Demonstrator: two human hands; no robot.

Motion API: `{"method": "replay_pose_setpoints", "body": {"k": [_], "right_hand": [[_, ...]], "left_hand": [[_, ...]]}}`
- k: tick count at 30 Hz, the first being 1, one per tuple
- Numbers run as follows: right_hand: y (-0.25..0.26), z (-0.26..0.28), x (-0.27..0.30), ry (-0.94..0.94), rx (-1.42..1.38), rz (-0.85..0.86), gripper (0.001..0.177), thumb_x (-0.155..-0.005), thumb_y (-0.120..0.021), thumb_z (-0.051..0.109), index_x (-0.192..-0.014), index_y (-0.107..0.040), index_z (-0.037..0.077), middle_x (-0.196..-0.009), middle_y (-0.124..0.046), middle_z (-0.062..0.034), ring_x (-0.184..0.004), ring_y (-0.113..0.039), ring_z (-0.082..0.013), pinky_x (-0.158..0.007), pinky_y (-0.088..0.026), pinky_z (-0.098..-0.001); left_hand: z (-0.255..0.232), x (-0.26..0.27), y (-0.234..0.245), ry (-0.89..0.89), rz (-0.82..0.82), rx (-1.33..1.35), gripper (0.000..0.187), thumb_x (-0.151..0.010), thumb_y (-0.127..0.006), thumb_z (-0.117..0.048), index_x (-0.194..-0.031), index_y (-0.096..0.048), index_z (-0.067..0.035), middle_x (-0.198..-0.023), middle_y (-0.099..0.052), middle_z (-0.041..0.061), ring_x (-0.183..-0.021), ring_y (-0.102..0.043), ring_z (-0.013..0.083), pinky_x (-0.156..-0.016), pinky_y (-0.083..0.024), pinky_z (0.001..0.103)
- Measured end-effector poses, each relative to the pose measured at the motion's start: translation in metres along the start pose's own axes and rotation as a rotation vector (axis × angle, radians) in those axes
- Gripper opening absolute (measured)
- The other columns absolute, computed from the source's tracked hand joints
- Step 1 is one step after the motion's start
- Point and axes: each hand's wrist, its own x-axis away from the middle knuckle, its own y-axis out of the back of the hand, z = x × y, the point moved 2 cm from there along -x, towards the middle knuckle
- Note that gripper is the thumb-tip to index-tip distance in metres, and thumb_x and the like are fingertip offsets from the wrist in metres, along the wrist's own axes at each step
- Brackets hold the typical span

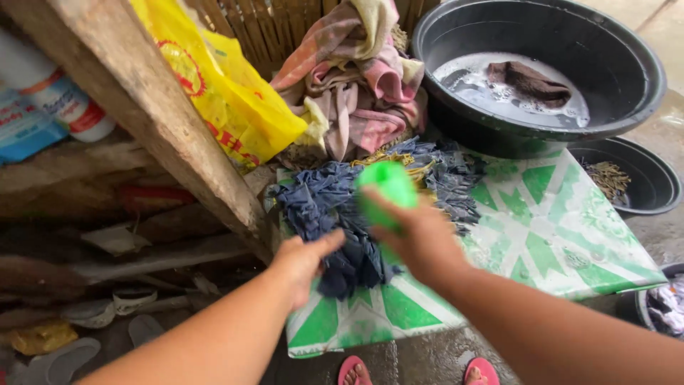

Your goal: The recorder is shown cleaning a dirty rug using a green brush.

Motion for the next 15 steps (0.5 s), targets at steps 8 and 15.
{"method": "replay_pose_setpoints", "body": {"k": [8, 15], "right_hand": [[0.002, -0.07, 0.019, -0.102, 0.177, 0.157, 0.07, -0.086, -0.073, 0.024, -0.148, -0.051, 0.05, -0.122, -0.061, -0.0211, -0.104, -0.066, -0.0389, -0.09, -0.055, -0.0466], [-0.009, 0.007, 0.012, 0.148, -0.095, 0.047, 0.062, -0.085, -0.074, 0.024, -0.142, -0.057, 0.04, -0.111, -0.068, -0.0181, -0.098, -0.069, -0.0351, -0.086, -0.055, -0.0463]], "left_hand": [[0.02, -0.023, 0.024, -0.018, -0.089, -0.091, 0.023, -0.083, -0.073, -0.008, -0.104, -0.072, 0.0, -0.093, -0.076, 0.012, -0.079, -0.069, 0.0262, -0.075, -0.054, 0.042], [0.027, -0.021, 0.016, 0.071, -0.026, 0.023, 0.016, -0.089, -0.068, -0.005, -0.104, -0.07, -0.001, -0.095, -0.075, 0.014, -0.077, -0.069, 0.0285, -0.074, -0.055, 0.045]]}}
